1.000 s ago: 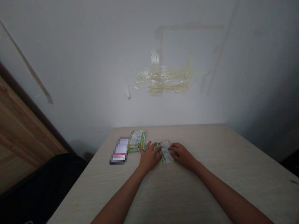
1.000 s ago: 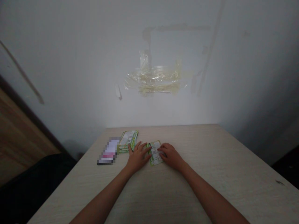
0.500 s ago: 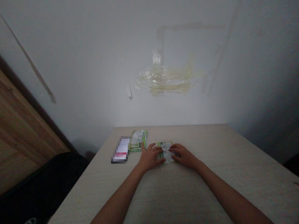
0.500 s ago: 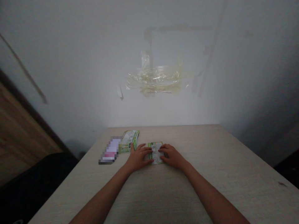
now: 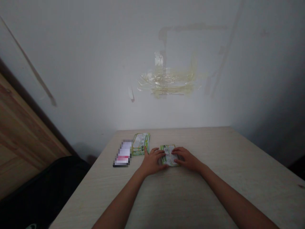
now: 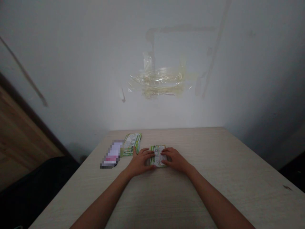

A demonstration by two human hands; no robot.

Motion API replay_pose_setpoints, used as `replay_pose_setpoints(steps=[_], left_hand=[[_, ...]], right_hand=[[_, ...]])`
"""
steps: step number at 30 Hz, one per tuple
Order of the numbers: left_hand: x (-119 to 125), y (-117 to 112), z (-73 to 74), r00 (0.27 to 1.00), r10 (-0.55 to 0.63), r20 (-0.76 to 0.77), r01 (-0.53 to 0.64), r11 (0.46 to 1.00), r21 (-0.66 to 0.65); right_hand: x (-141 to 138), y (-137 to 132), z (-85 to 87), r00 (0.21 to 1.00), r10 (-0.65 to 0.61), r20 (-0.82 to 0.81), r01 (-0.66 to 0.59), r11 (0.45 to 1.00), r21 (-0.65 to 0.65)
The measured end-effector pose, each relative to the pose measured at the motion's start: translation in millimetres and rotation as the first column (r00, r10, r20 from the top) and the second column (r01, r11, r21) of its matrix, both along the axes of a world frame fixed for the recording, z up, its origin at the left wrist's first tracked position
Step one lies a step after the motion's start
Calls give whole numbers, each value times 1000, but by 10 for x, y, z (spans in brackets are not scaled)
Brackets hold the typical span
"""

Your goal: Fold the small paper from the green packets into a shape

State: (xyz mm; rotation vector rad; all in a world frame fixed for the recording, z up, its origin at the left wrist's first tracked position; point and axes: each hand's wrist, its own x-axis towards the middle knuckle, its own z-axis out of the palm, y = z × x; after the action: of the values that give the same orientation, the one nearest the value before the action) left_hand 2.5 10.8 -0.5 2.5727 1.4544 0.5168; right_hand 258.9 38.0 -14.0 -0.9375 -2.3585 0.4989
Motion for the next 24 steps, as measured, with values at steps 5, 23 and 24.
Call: replay_pose_setpoints(steps=[5,23,24], left_hand=[[-4,0,-7,1000,8,27,-9,1000,16],[22,-5,53,990,78,119,-77,997,-11],[26,-7,57,988,86,127,-85,996,-12]], right_hand=[[23,13,-27,1000,9,-6,-9,999,-36],[35,39,-43,991,-68,-115,60,996,-73],[23,38,-46,985,-104,-136,93,992,-83]])
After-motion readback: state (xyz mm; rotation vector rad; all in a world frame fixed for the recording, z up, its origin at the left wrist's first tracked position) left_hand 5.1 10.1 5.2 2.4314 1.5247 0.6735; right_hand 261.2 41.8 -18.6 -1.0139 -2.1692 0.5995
